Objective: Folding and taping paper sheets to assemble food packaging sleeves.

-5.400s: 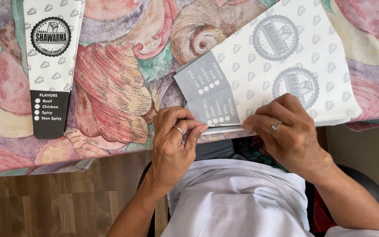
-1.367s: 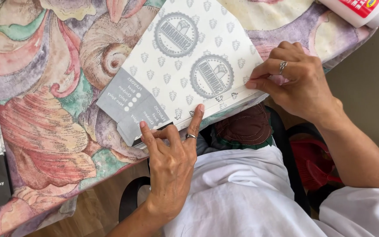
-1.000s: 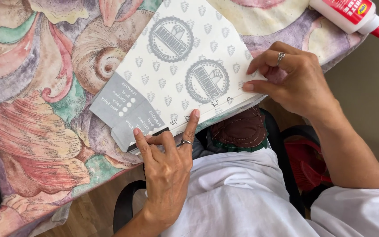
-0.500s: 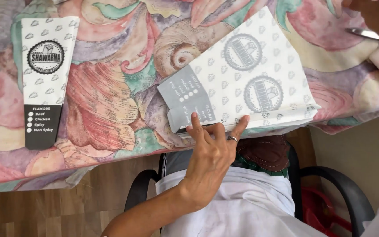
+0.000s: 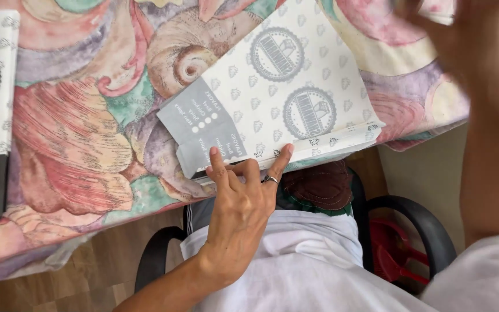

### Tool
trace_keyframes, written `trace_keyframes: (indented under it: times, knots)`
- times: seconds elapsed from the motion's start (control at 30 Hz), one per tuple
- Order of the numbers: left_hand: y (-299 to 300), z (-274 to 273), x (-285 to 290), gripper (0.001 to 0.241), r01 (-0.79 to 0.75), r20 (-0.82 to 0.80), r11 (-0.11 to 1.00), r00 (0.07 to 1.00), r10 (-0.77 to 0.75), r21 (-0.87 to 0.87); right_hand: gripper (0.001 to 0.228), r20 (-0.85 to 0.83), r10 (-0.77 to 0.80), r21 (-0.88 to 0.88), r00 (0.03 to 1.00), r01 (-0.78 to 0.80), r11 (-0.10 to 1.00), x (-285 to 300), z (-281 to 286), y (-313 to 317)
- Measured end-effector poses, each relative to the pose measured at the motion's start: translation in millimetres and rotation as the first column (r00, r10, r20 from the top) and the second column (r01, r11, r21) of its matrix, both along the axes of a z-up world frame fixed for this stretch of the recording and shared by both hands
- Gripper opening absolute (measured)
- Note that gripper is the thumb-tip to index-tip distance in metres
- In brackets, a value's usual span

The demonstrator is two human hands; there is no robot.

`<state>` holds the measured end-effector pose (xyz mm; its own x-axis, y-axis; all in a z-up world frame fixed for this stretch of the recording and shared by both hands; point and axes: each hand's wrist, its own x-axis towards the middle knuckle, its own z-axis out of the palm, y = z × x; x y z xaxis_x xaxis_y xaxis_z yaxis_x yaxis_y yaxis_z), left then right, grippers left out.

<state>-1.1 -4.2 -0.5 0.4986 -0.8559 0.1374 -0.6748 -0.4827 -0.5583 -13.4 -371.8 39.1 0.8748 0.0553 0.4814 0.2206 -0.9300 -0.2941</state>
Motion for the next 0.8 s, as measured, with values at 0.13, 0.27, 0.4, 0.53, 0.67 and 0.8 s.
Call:
trace_keyframes:
  times: [0.13,0.27,0.4,0.53,0.67,0.8]
  knots:
    - [2,4,0,0.090,0.011,-0.041,0.999,0.999,-0.010,0.032,0.015,0.033,0.461,0.160,0.887,-0.460,0.873,-19,-1,109]
    - [2,5,2,0.088,0.023,-0.059,0.999,0.998,-0.021,0.031,0.029,0.001,0.427,0.201,0.904,-0.418,0.886,-36,-30,117]
    - [3,2,4,0.101,0.025,-0.065,1.000,0.998,-0.026,-0.004,0.021,-0.025,0.196,0.123,0.980,-0.192,0.974,-66,-27,78]
    - [2,-1,2,0.111,0.010,-0.040,1.000,0.999,-0.011,-0.021,0.019,-0.050,0.123,0.245,0.991,-0.107,0.964,-71,-27,91]
    - [1,7,2,0.097,0.013,-0.079,0.999,0.997,-0.010,0.037,0.029,0.041,0.373,0.192,0.927,-0.373,0.908,-44,-35,128]
    - [2,4,1,0.093,0.011,-0.090,1.000,0.996,-0.010,0.008,0.024,-0.026,0.190,0.226,0.982,-0.179,0.958,-75,-34,90]
